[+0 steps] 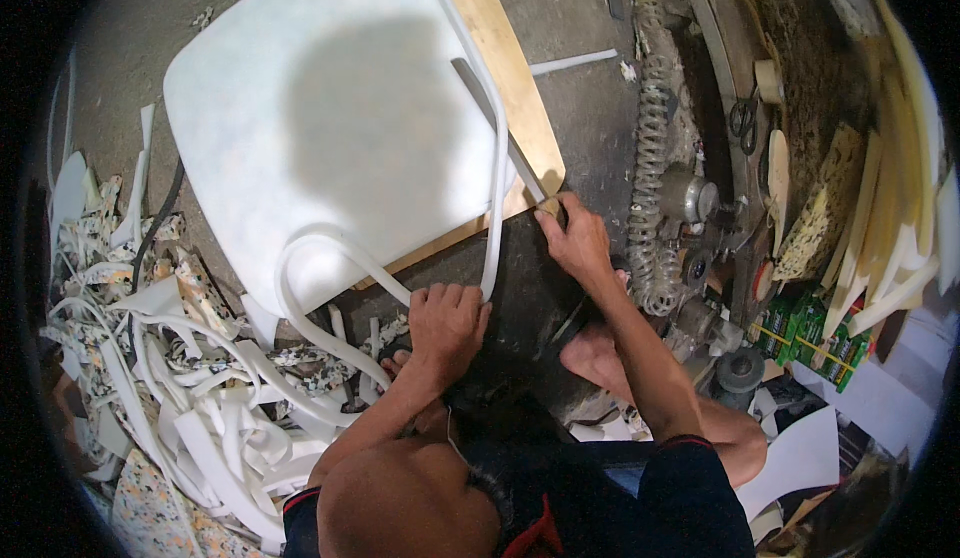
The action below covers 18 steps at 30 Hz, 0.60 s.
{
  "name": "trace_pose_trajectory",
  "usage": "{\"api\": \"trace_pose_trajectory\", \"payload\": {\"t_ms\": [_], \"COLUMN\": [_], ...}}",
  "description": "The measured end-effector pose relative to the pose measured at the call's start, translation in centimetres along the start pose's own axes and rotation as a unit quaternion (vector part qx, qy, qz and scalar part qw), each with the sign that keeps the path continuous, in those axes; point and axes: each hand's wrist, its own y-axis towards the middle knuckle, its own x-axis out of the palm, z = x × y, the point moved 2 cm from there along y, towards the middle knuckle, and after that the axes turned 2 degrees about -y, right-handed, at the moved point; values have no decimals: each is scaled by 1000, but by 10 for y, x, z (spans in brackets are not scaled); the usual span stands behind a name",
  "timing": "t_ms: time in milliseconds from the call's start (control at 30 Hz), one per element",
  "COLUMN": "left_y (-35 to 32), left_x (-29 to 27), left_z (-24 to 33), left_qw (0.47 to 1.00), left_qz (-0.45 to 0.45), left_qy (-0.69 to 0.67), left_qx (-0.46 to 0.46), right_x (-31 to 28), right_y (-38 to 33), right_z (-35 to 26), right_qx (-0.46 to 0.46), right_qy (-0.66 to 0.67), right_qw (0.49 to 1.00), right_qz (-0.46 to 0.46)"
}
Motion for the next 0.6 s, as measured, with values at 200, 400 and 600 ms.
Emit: {"api": "trace_pose_trajectory", "payload": {"t_ms": [200, 400, 600], "left_y": [-1, -4, -6], "left_x": [2, -1, 2], "left_z": [3, 4, 2], "left_qw": [1000, 1000, 1000], "left_qz": [-12, -10, -2], "left_qy": [8, 7, -9], "left_qx": [3, 4, 2], "right_x": [2, -2, -11], "right_y": [27, 83, 75], "right_z": [-17, -52, -49], "right_qx": [-34, -63, -68], "right_qy": [-12, -2, 7], "right_qw": [999, 998, 997], "right_qz": [23, 19, 33]}}
